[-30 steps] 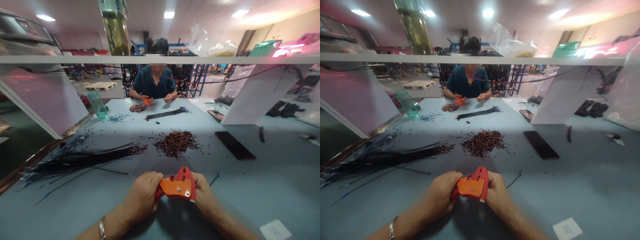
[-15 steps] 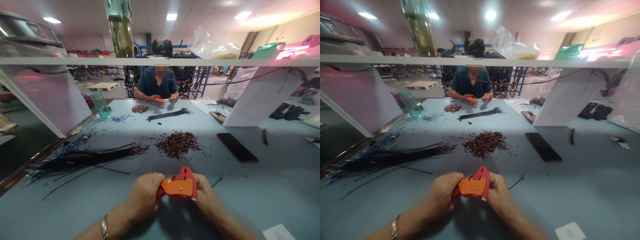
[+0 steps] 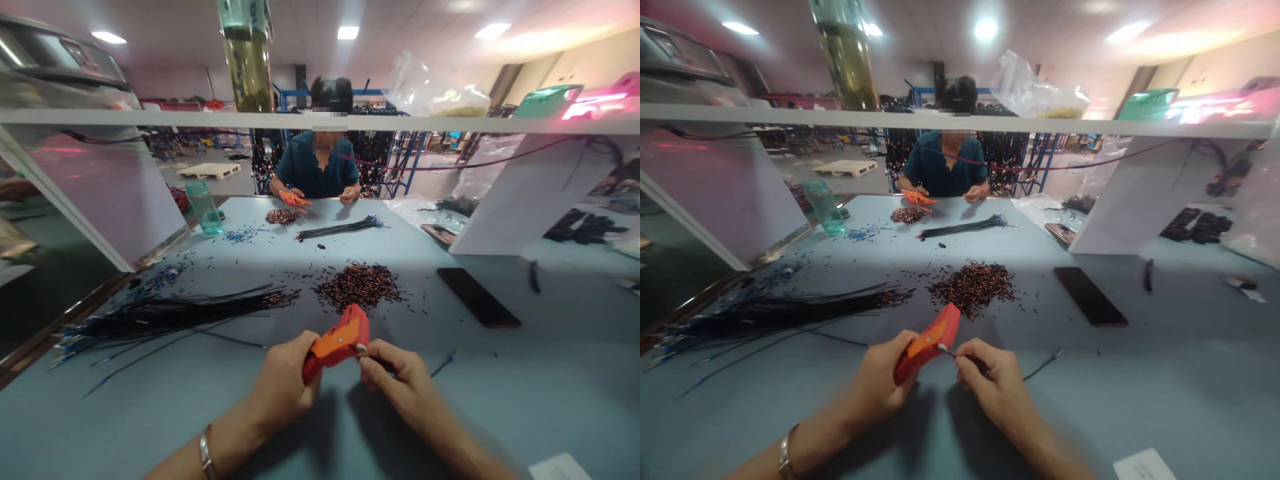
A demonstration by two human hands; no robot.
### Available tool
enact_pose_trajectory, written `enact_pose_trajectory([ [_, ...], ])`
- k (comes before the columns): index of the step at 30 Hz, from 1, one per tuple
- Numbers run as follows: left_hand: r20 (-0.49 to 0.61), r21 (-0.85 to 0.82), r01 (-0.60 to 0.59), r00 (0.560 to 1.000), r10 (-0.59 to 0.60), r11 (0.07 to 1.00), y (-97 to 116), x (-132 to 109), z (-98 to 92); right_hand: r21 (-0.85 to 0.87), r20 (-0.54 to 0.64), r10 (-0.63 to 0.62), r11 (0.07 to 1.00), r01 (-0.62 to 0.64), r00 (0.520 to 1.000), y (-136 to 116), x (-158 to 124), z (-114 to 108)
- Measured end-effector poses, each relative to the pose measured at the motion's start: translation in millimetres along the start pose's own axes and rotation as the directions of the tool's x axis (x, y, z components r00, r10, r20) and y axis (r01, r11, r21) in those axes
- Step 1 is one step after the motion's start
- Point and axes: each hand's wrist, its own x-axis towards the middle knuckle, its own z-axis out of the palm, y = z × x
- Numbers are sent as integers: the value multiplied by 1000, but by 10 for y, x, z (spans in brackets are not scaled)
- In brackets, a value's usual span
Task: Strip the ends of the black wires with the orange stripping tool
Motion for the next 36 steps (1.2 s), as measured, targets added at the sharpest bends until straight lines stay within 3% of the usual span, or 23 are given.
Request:
enact_pose_trajectory([
  [3,43,-212,106,994,-99,972,20,31,-65,-9,-9,29,1000,-29,1000,-11,3,9],
  [6,125,-444,197,980,-157,874,40,58,-89,-34,-27,-12,999,11,1000,-18,9,9],
  [10,388,-732,438,898,-209,522,55,62,-50,-12,-33,9,1000,-9,999,-4,13,-6],
  [13,501,-806,534,846,-184,256,66,34,-16,40,-54,57,998,-55,997,5,7,-31],
  [16,580,-802,592,804,-126,81,94,-1,-8,73,-58,68,995,-64,996,9,-9,-59],
  [18,617,-783,621,783,-83,35,121,-18,-11,75,-49,47,996,-43,998,7,-21,-71],
  [23,645,-754,641,764,-21,145,161,-40,10,42,-24,-13,999,14,1000,-34,-40,-60],
  [25,626,-758,611,779,-4,228,164,-43,20,30,-24,-13,999,13,1000,-59,-39,-54],
  [28,545,-763,504,838,-17,406,165,-39,4,-4,-43,13,1000,-14,999,-79,-28,-65],
  [31,365,-659,288,930,-39,695,132,-27,-39,1,-82,68,998,-68,994,-71,-8,-88],
  [33,197,-456,77,980,16,887,75,-16,-56,56,-85,131,990,-126,988,-63,6,-92],
  [34,125,-316,-37,989,80,948,40,-9,-56,100,-74,167,982,-160,983,-62,12,-88],
  [36,39,-37,-240,970,242,970,-25,3,-41,208,-37,237,952,-225,971,-64,20,-65],
])
